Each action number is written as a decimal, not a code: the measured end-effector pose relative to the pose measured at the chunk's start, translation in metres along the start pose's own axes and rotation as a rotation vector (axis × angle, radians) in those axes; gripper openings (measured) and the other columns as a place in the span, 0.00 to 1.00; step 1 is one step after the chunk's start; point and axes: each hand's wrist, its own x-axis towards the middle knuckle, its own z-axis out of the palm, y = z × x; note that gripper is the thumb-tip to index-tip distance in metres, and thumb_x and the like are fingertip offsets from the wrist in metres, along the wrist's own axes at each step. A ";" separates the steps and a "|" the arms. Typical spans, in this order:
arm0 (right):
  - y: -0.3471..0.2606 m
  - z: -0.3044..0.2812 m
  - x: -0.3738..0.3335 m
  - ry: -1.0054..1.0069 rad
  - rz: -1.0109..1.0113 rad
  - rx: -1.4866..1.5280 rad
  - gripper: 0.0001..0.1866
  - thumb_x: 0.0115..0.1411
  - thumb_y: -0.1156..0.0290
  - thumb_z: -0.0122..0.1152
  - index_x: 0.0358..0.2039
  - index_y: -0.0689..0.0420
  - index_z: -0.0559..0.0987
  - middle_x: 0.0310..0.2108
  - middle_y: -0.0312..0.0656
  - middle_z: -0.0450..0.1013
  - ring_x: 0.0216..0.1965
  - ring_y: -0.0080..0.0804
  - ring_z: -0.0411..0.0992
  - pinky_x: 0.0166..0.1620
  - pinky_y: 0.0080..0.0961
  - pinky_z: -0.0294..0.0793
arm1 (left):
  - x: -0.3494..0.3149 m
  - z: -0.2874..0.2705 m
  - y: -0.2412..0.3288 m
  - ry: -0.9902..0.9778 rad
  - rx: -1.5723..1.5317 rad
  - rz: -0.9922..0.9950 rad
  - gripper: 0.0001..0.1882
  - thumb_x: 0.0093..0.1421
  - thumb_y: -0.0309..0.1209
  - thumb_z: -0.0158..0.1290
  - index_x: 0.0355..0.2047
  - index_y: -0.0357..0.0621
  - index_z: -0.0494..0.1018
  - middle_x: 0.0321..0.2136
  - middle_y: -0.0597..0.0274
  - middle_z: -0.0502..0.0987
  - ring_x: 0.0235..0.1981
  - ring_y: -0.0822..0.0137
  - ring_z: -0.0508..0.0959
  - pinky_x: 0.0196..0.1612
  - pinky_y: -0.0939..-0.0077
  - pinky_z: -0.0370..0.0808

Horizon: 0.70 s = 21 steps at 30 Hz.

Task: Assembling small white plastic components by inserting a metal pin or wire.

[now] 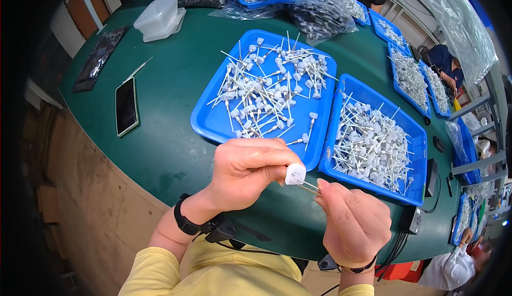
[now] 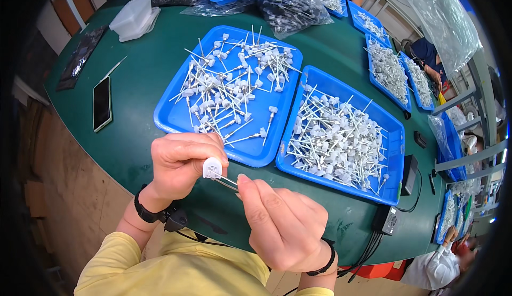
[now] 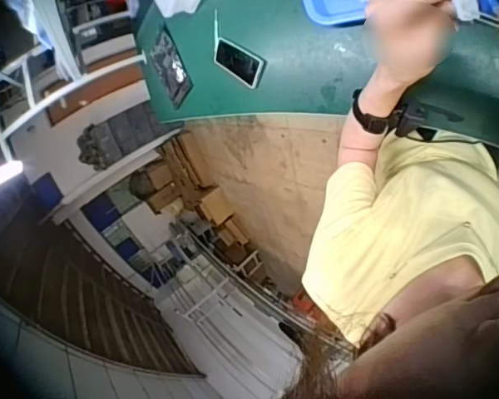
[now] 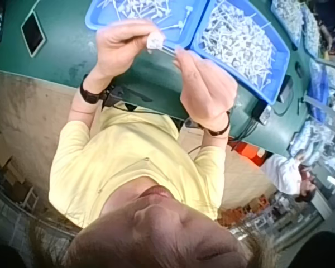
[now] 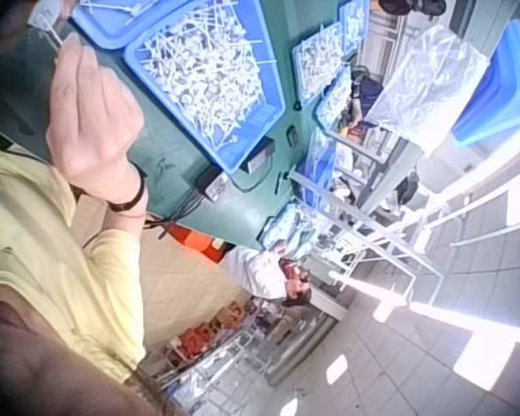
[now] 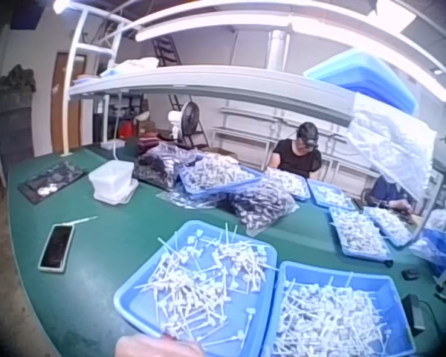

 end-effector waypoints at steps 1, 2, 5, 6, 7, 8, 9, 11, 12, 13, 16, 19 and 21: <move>0.001 -0.001 0.000 -0.011 -0.009 -0.009 0.13 0.43 0.85 0.59 0.33 0.70 0.80 0.23 0.46 0.74 0.16 0.27 0.69 0.19 0.18 0.66 | 0.000 0.000 0.000 0.002 -0.004 -0.003 0.07 0.52 0.14 0.54 0.33 0.31 0.77 0.24 0.56 0.78 0.23 0.68 0.75 0.27 0.78 0.72; 0.001 -0.002 0.000 -0.021 -0.017 -0.021 0.14 0.43 0.85 0.59 0.33 0.70 0.80 0.23 0.46 0.74 0.16 0.27 0.69 0.19 0.18 0.66 | 0.000 0.000 0.000 0.002 -0.011 -0.005 0.07 0.52 0.14 0.54 0.33 0.31 0.77 0.24 0.56 0.78 0.23 0.68 0.75 0.26 0.78 0.72; 0.003 -0.003 -0.001 -0.011 0.001 0.025 0.15 0.41 0.85 0.60 0.34 0.69 0.80 0.24 0.45 0.74 0.16 0.27 0.69 0.19 0.19 0.67 | 0.001 0.001 0.000 0.001 -0.035 -0.021 0.07 0.52 0.14 0.54 0.33 0.31 0.77 0.24 0.56 0.78 0.22 0.69 0.75 0.26 0.78 0.72; 0.004 -0.001 -0.001 0.005 0.008 0.057 0.16 0.40 0.86 0.60 0.34 0.68 0.80 0.24 0.45 0.74 0.16 0.27 0.69 0.19 0.19 0.67 | 0.000 0.000 0.000 0.002 -0.042 -0.029 0.07 0.52 0.14 0.54 0.32 0.31 0.77 0.24 0.56 0.78 0.22 0.69 0.75 0.26 0.78 0.72; 0.005 0.000 -0.001 0.022 0.015 0.089 0.17 0.40 0.86 0.60 0.35 0.68 0.80 0.24 0.45 0.74 0.16 0.27 0.69 0.20 0.19 0.67 | 0.000 0.000 0.001 0.001 -0.038 -0.029 0.07 0.52 0.14 0.54 0.32 0.31 0.77 0.24 0.56 0.78 0.22 0.69 0.75 0.26 0.78 0.72; 0.005 0.001 -0.001 0.038 0.021 0.120 0.18 0.39 0.86 0.61 0.35 0.68 0.80 0.24 0.44 0.74 0.16 0.27 0.69 0.20 0.19 0.67 | 0.000 0.000 0.001 0.001 -0.036 -0.028 0.07 0.52 0.14 0.54 0.32 0.31 0.77 0.24 0.56 0.78 0.22 0.69 0.75 0.26 0.78 0.72; 0.004 0.001 0.000 0.006 0.041 0.139 0.18 0.39 0.86 0.61 0.35 0.68 0.80 0.24 0.44 0.74 0.17 0.27 0.69 0.20 0.19 0.67 | 0.000 0.000 0.001 0.001 -0.033 -0.027 0.07 0.52 0.14 0.54 0.32 0.31 0.77 0.24 0.56 0.78 0.22 0.69 0.74 0.26 0.78 0.72; 0.002 -0.001 0.001 -0.057 0.081 0.176 0.19 0.38 0.87 0.61 0.36 0.68 0.79 0.25 0.44 0.74 0.17 0.27 0.69 0.20 0.19 0.67 | 0.000 0.000 0.002 -0.007 -0.021 -0.023 0.07 0.52 0.13 0.54 0.32 0.31 0.77 0.24 0.56 0.78 0.22 0.69 0.75 0.26 0.78 0.72; 0.002 -0.001 0.001 -0.061 0.083 0.181 0.19 0.38 0.87 0.61 0.36 0.68 0.79 0.25 0.44 0.74 0.17 0.27 0.69 0.20 0.19 0.67 | 0.000 0.000 0.002 -0.011 -0.014 -0.021 0.07 0.52 0.13 0.54 0.32 0.31 0.77 0.24 0.56 0.77 0.22 0.68 0.75 0.26 0.78 0.72; 0.003 -0.001 0.001 -0.065 0.084 0.186 0.19 0.39 0.87 0.61 0.36 0.68 0.79 0.25 0.44 0.74 0.17 0.27 0.68 0.20 0.19 0.67 | 0.000 0.000 0.002 -0.013 -0.010 -0.017 0.08 0.52 0.13 0.53 0.32 0.31 0.77 0.24 0.56 0.77 0.22 0.68 0.75 0.26 0.78 0.72; 0.007 0.001 0.000 -0.060 0.053 0.171 0.19 0.38 0.87 0.60 0.36 0.68 0.79 0.25 0.44 0.74 0.17 0.27 0.68 0.20 0.19 0.67 | 0.001 0.000 0.001 -0.014 -0.003 -0.016 0.08 0.51 0.13 0.53 0.32 0.31 0.77 0.24 0.55 0.77 0.23 0.68 0.75 0.26 0.78 0.72; 0.008 0.003 -0.001 -0.046 0.034 0.162 0.19 0.38 0.87 0.60 0.36 0.68 0.79 0.25 0.44 0.74 0.17 0.27 0.69 0.20 0.19 0.67 | 0.000 0.001 0.001 -0.004 0.006 -0.025 0.08 0.51 0.12 0.53 0.32 0.31 0.77 0.24 0.56 0.78 0.23 0.68 0.75 0.26 0.78 0.72; 0.008 0.003 -0.001 -0.042 0.034 0.161 0.19 0.38 0.87 0.59 0.36 0.68 0.79 0.25 0.44 0.74 0.17 0.27 0.68 0.20 0.19 0.67 | -0.001 0.000 0.000 0.005 0.003 -0.027 0.08 0.51 0.12 0.53 0.32 0.31 0.77 0.24 0.56 0.78 0.23 0.68 0.75 0.26 0.78 0.72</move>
